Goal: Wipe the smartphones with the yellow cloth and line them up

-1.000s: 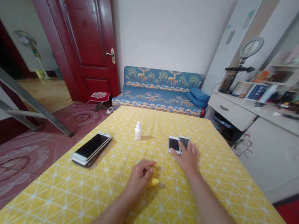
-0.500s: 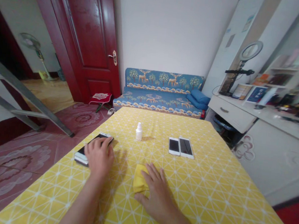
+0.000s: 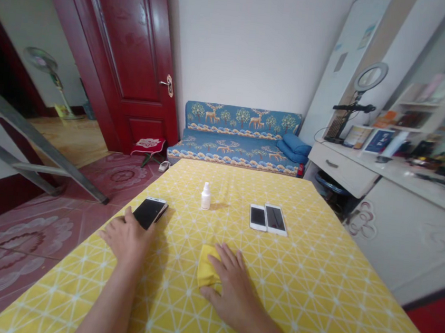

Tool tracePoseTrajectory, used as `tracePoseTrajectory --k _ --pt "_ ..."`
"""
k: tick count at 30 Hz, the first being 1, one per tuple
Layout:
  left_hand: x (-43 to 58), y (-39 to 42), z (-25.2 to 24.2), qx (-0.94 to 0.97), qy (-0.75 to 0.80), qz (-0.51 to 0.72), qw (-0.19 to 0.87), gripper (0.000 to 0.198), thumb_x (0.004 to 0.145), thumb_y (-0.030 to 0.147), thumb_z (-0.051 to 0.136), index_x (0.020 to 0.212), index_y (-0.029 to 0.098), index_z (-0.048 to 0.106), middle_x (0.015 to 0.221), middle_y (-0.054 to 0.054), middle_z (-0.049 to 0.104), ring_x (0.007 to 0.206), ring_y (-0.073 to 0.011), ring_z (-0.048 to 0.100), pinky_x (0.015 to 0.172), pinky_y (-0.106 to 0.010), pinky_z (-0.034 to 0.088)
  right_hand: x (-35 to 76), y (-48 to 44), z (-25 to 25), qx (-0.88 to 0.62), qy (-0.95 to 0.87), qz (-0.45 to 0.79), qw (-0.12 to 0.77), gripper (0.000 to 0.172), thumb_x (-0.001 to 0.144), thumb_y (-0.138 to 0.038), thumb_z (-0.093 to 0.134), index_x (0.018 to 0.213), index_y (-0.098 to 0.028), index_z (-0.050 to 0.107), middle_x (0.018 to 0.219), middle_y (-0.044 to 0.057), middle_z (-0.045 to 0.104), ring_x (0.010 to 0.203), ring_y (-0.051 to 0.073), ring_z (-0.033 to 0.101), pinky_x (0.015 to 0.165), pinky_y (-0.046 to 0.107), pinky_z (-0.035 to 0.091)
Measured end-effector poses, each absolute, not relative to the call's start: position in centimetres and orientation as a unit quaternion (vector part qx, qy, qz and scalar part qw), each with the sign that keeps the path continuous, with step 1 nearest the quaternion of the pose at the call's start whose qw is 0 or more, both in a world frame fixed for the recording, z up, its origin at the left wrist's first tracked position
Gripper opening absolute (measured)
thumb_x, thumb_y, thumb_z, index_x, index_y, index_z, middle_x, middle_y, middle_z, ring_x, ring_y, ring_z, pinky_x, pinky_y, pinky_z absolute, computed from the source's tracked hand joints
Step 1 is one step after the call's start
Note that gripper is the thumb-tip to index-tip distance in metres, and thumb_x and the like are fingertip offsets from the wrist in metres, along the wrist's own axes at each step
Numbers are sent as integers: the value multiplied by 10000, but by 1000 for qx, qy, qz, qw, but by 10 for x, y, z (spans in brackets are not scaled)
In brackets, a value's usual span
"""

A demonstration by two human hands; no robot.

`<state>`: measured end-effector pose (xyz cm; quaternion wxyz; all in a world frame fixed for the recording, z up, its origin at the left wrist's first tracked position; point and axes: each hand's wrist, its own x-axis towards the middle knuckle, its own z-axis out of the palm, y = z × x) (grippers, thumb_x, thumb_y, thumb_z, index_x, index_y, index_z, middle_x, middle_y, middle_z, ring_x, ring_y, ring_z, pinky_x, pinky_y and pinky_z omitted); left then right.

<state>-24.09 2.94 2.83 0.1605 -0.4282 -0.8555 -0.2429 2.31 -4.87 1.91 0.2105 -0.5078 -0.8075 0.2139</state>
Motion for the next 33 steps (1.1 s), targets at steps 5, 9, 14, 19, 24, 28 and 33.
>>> tracePoseTrajectory --k 5,9,14,19,24,28,33 --pt "-231 26 40 -453 -798 -363 161 795 648 443 677 1334 102 461 1091 -174 525 1071 -358 479 939 -460 367 24 -50 20 -505 -810 206 217 564 801 -435 645 1323 -255 528 1521 51 334 1424 261 222 1168 497 66" --pt "-211 26 52 -443 -716 -539 26 848 612 483 735 1346 156 461 1114 -115 539 1111 -289 492 998 -410 370 23 -49 20 -502 -809 203 228 546 794 -384 668 1309 -259 540 1504 50 367 1411 263 255 1166 508 88" --pt "-171 16 49 -399 -474 -617 -485 646 599 490 777 1133 181 584 818 6 546 725 -134 552 767 -332 516 21 -45 16 -504 -803 169 270 331 825 -184 617 1144 -256 668 1387 67 519 1314 254 409 1125 475 239" --pt "-137 3 33 -321 -347 -551 -688 473 582 477 815 863 167 594 651 51 510 500 -49 461 484 -186 471 25 -37 9 -534 -759 127 349 287 769 -25 532 853 -214 730 1025 77 651 1015 223 564 863 340 454" --pt "-129 -1 29 -324 -397 -491 -705 367 699 369 764 942 148 600 804 -41 664 575 -117 624 451 -184 498 42 -24 5 -602 -619 178 472 215 855 -260 498 777 -163 673 772 50 632 737 202 580 681 309 450" --pt "-128 -4 31 -344 -354 -440 -750 513 769 334 700 1210 150 514 1150 -171 652 819 -258 710 507 -230 553 51 -19 4 -605 -503 251 563 361 837 -466 511 877 -145 672 761 47 668 686 209 595 620 296 459" --pt "-125 -5 28 -357 -311 -430 -769 621 786 257 681 1339 179 410 1144 -193 659 895 -297 701 597 -288 577 51 -17 0 -569 -492 208 625 386 854 -423 526 1112 -154 628 1073 111 674 941 248 623 787 356 495"
